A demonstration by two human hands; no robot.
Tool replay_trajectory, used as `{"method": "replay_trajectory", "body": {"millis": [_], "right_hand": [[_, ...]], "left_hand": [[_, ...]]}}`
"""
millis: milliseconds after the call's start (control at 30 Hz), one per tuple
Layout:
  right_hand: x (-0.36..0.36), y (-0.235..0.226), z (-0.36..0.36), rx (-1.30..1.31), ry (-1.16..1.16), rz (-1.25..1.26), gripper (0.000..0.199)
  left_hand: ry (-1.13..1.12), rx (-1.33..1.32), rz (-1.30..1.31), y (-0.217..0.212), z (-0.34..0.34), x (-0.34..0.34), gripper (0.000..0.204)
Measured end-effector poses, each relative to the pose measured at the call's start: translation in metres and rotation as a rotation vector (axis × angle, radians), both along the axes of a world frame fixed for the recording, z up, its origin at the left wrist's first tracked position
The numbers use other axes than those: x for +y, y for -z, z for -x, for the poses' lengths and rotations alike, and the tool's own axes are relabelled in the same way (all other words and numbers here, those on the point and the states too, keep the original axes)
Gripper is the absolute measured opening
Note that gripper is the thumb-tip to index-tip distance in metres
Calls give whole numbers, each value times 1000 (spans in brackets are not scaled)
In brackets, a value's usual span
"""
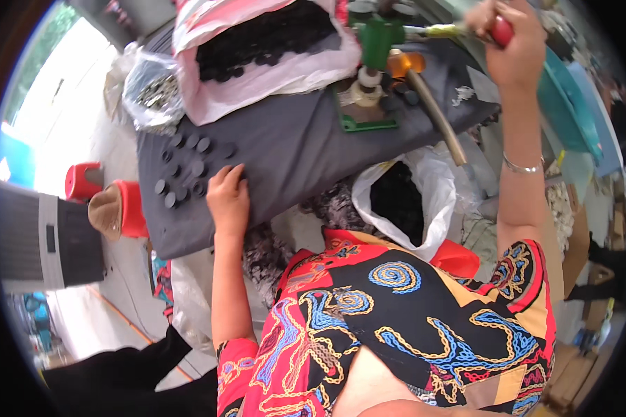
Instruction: The person assembles black buttons by placing them into a green manual press and striking the handle with a rubber mallet. They repeatedly pick up button parts, position them under the press, and hammer the mechanism to secure the components. A second person briefly assists by handing over parts.
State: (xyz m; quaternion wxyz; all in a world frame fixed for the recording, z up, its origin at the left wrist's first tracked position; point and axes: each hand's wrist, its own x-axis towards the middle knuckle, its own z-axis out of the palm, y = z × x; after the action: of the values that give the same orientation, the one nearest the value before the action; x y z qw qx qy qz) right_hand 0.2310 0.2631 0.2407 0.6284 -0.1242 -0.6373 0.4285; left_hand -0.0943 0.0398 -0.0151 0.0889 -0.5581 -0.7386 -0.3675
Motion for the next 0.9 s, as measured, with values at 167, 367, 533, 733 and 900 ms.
{"method": "replay_trajectory", "body": {"millis": [167,367,533,733,900], "right_hand": [[10,-4,-6,10,-19,-59,29],[6,-4,0,33,41,-15,29],[7,-2,-2,10,25,-60,29],[4,-3,-3,1,62,-43,32],[-3,8,-5,31,22,-114,32]], "left_hand": [[65,-216,-76,-19,-22,36,50],[383,-340,-99,-60,-110,138,74],[415,-342,-83,-46,-140,195,88],[395,-370,-199,-40,-152,217,93],[357,-409,-163,-39,-153,222,95]]}}
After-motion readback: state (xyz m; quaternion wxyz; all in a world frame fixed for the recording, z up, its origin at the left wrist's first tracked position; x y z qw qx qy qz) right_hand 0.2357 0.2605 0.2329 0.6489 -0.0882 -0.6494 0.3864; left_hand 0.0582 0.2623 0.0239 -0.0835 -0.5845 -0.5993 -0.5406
